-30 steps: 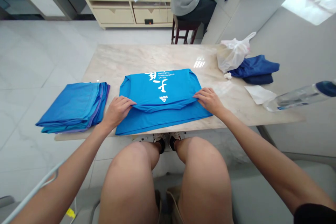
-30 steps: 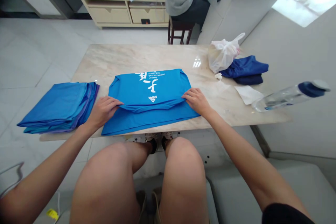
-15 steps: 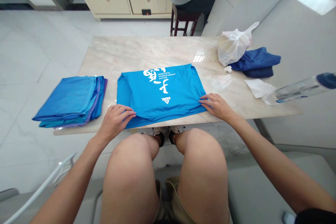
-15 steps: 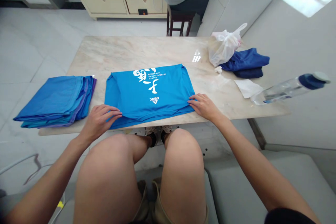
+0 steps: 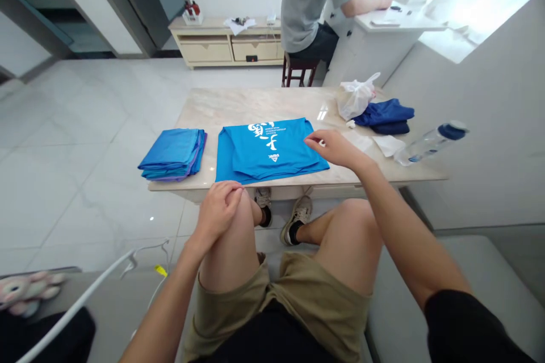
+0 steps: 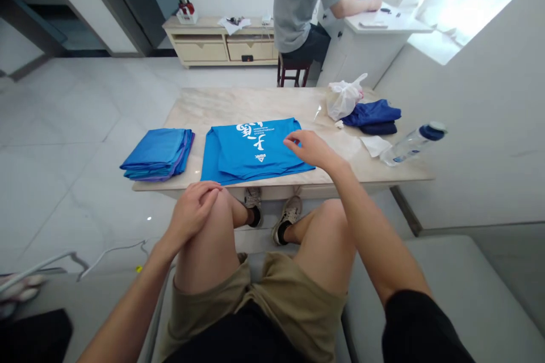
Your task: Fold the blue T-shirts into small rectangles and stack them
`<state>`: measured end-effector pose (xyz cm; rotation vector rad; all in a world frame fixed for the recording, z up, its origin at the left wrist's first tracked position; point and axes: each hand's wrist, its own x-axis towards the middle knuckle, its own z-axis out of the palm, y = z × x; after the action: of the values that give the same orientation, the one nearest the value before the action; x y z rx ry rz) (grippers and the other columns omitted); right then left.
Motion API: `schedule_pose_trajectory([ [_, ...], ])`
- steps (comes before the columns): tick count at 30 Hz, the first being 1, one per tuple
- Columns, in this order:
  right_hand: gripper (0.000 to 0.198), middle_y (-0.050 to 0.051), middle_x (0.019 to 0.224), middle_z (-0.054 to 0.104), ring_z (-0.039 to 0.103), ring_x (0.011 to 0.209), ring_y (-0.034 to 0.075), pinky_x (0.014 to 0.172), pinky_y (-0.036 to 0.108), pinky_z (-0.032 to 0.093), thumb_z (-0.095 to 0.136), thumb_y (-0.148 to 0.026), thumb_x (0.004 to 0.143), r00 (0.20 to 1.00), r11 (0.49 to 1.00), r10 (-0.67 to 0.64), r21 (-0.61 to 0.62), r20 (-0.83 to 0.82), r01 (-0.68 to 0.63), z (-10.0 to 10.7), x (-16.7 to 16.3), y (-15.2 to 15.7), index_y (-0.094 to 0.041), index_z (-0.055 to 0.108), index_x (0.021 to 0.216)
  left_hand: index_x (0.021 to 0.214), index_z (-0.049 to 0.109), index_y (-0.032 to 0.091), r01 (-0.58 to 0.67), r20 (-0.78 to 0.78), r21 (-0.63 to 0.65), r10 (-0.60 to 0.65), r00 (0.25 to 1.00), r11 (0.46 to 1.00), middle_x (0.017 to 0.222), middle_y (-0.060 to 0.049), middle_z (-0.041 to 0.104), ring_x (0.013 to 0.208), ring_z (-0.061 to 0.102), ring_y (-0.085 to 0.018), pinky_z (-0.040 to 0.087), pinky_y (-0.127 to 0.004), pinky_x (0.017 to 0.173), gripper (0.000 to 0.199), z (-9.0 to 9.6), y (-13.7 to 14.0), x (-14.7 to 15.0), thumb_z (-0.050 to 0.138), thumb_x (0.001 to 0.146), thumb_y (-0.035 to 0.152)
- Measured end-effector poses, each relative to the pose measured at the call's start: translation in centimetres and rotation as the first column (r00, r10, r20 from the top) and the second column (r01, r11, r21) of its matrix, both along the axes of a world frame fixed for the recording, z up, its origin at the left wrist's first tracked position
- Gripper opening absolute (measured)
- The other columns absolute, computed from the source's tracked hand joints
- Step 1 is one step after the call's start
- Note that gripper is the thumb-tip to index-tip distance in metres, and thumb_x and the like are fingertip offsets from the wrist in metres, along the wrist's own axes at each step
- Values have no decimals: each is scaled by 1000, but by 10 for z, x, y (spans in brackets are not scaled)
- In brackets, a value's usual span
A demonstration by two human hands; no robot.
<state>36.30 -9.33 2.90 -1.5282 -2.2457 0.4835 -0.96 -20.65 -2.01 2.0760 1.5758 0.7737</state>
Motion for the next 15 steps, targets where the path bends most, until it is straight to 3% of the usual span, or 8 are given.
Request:
schedule_pose_trajectory([
  [4, 41, 13, 104, 81, 69, 94, 25, 86, 35, 47, 48, -37, 117, 998, 999, -31, 10, 60, 30, -29, -31, 29, -15, 79, 103, 107, 79, 25, -25, 36, 4, 25, 999, 1000, 121, -7, 83, 122, 72, -27, 54, -46, 116, 33, -1, 1, -7, 50, 108, 39],
  [7, 36, 16, 120, 80, 69, 113, 30, 97, 37, 48, 46, -34, 117, 985, 988, -135, 93, 105, 125, -70, -33, 37, -15, 77, 120, 106, 80, 25, -80, 35, 13, 79, 996, 997, 120, -6, 84, 121, 74, -26, 56, -45, 114, 34, -1, 1, -4, 49, 108, 40],
  [10, 38, 17, 125, 79, 67, 119, 33, 101, 41, 49, 45, -35, 117, 983, 988, -112, 126, 143, 94, -99, -21, 42, -16, 74, 132, 103, 82, 26, -149, 15, 30, 149, 989, 988, 118, -6, 85, 120, 75, -26, 57, -44, 114, 37, -1, 6, 1, 48, 108, 41],
  [15, 38, 17, 126, 77, 66, 121, 33, 104, 44, 50, 43, -34, 118, 977, 995, -80, 70, 198, 68, -102, -1, 53, -19, 73, 135, 99, 82, 26, -230, -17, 5, 230, 973, 973, 110, -6, 86, 106, 79, -26, 62, -39, 100, 35, 0, 22, 14, 51, 106, 41],
])
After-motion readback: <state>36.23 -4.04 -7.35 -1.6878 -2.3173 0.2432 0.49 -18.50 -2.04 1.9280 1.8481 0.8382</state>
